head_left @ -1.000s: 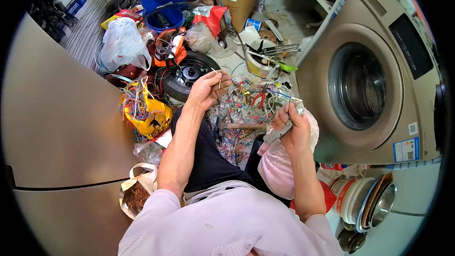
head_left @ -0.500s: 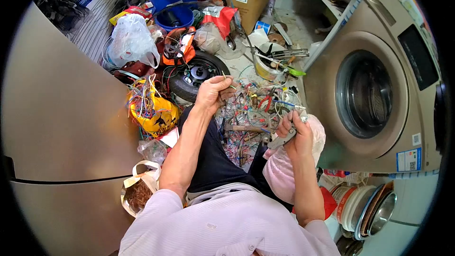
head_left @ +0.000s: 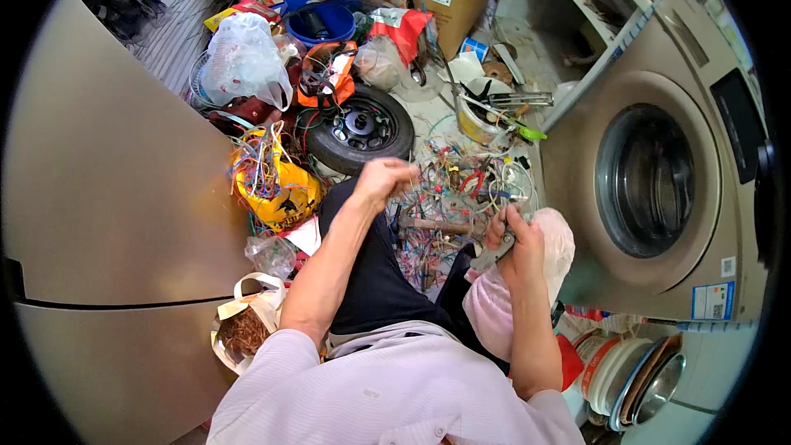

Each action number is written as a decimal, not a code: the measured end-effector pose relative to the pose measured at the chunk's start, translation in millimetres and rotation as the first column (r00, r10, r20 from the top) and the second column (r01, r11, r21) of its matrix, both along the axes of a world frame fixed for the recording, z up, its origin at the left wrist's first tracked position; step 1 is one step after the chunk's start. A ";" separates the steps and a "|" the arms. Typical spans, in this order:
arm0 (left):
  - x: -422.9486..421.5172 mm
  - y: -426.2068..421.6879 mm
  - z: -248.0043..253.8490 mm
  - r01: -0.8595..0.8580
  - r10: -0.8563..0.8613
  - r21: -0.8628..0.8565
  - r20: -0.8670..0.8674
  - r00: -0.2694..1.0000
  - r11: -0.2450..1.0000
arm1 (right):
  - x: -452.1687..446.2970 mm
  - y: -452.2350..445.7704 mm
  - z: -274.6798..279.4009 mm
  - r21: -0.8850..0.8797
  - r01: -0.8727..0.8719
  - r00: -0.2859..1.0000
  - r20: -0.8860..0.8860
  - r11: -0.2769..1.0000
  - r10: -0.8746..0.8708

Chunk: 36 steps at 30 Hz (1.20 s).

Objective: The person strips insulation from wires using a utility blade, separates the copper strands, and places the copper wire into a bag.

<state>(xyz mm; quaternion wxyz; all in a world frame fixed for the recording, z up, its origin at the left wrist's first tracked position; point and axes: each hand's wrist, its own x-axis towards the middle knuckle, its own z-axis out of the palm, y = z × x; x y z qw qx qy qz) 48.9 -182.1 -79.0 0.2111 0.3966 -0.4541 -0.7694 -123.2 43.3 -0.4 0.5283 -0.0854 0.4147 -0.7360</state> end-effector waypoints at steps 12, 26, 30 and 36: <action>15.5 -213.2 -0.6 -0.260 0.253 -0.052 -0.109 0.961 0.964 | -2.8 5.8 -6.2 0.139 0.022 0.998 -0.055 0.990 -0.015; -1.1 -7.3 3.0 0.315 -0.322 -0.134 -0.032 0.946 0.940 | -14.6 -16.4 14.3 -0.059 -0.065 0.998 0.013 0.996 0.066; -15.2 44.7 37.2 0.364 -0.406 -0.257 -0.131 0.905 0.895 | -18.4 -16.1 20.0 -0.151 -0.065 0.996 0.058 0.986 0.074; -31.0 75.7 71.4 0.336 -0.398 -0.283 -0.203 0.894 0.899 | -17.0 -12.5 12.5 -0.180 -0.048 0.989 0.128 0.983 0.072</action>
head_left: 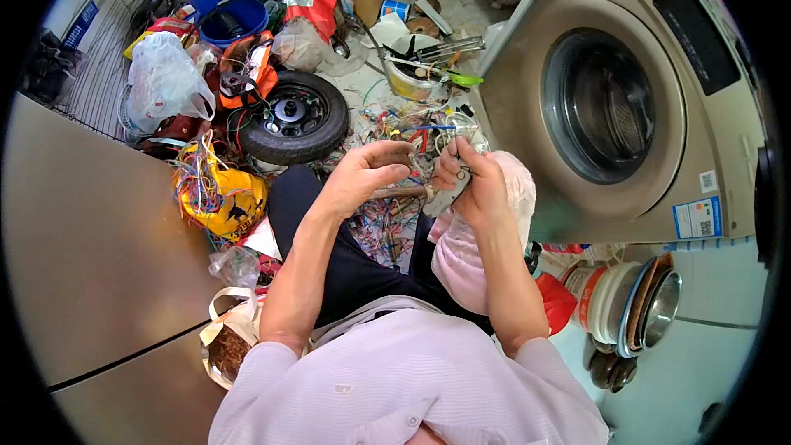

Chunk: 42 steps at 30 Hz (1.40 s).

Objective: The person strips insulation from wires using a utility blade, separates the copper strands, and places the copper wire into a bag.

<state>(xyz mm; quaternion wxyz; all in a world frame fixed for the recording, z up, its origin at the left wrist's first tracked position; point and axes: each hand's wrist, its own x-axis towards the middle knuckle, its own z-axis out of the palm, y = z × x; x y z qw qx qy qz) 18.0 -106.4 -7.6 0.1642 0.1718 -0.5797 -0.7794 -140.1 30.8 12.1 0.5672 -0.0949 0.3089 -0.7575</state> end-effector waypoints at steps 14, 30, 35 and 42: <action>-63.5 -22.4 -49.9 -0.327 0.370 0.581 0.047 0.928 0.746 | 43.9 -12.3 -16.3 0.036 0.176 0.954 -0.254 0.984 -0.161; -39.2 -163.1 -122.3 -0.679 0.724 0.632 0.260 0.639 0.373 | 49.8 150.5 26.2 0.153 0.176 0.929 -0.351 0.973 -0.113; -40.3 -135.2 -84.4 -0.632 0.678 0.587 0.183 0.712 0.506 | 29.1 153.5 39.7 0.243 0.381 0.896 -0.336 0.892 -0.291; -43.3 -72.4 3.6 -0.369 0.412 0.278 -0.113 0.904 0.887 | -11.5 114.8 40.6 -0.129 0.662 -0.192 -0.981 0.738 0.001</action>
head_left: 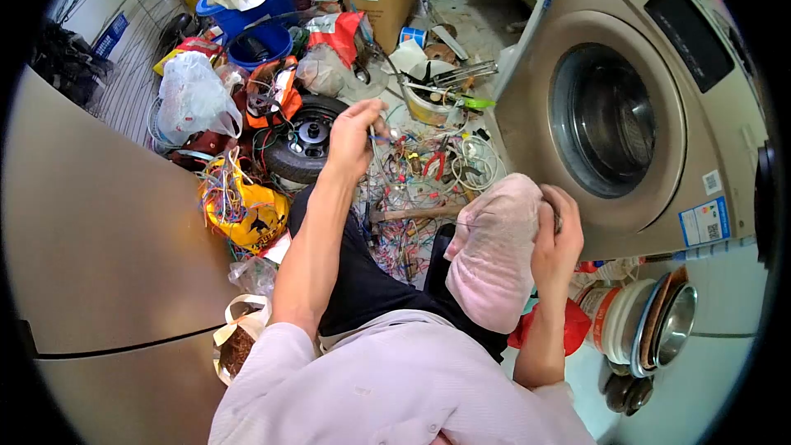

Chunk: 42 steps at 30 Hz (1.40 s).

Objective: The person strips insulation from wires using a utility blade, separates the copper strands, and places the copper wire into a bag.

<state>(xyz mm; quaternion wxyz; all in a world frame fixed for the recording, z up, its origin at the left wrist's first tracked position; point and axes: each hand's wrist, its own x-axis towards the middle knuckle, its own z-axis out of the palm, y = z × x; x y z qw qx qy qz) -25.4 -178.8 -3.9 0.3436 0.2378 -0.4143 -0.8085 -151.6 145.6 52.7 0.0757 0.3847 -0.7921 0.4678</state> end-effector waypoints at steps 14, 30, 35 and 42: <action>7.5 84.7 17.0 0.364 -0.310 -0.166 0.283 0.908 0.916 | 16.1 -114.0 -22.6 -0.326 -0.294 0.355 0.836 0.899 0.419; 15.0 85.3 -17.1 0.293 -0.316 0.190 0.106 0.943 0.937 | 15.1 -111.4 -54.3 -0.171 -0.379 0.597 0.705 0.909 0.382; 0.8 6.3 -59.8 -0.255 0.263 0.491 0.053 0.963 0.833 | 64.5 -75.8 -42.4 0.087 -0.631 0.704 0.480 0.771 0.523; 40.6 -102.4 -77.0 -0.366 0.357 0.365 0.093 0.929 0.856 | 39.3 35.1 -24.6 0.166 -0.534 0.689 0.653 0.829 0.313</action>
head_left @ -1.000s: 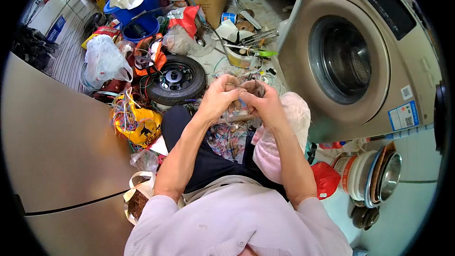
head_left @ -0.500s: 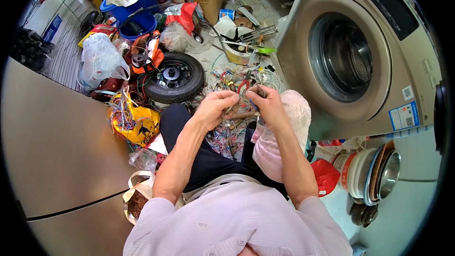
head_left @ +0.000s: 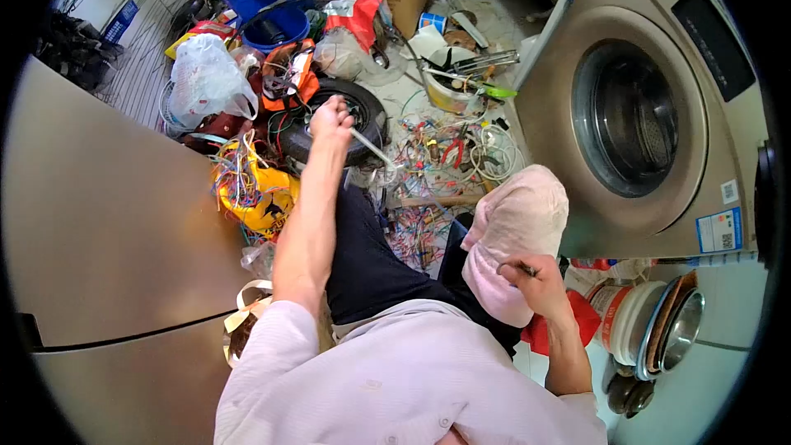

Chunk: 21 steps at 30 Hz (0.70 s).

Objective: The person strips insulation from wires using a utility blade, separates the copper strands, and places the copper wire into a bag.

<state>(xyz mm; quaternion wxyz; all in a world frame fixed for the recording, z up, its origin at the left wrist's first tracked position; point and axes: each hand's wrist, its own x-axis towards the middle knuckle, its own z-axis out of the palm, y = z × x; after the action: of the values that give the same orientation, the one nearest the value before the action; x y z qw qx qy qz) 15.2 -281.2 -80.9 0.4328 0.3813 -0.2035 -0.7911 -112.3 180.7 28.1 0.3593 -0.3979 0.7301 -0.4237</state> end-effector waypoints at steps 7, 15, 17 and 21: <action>-19.5 17.9 34.6 0.051 -0.020 0.090 -0.316 0.948 0.995 | -13.6 7.4 8.6 0.122 0.207 0.975 0.056 0.971 -0.215; -19.2 46.9 108.6 0.232 -0.293 -0.185 -0.460 0.838 0.955 | -17.2 -10.8 17.8 0.099 -0.069 0.933 -0.346 0.993 0.100; -20.8 57.7 121.7 0.245 -0.310 -0.194 -0.471 0.826 0.950 | -19.2 -24.2 24.0 0.155 -0.107 0.864 -0.474 0.982 0.169; -26.4 82.2 139.9 0.297 -0.386 -0.254 -0.485 0.784 0.921 | -16.2 -71.3 28.1 -0.175 0.035 0.925 -0.368 0.984 -0.098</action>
<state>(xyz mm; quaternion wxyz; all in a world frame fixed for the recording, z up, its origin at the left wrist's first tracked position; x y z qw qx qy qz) -11.1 -199.0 59.0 0.3507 0.0698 -0.2071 -0.9106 -128.5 109.4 56.2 0.1643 -0.4750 0.7607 -0.4107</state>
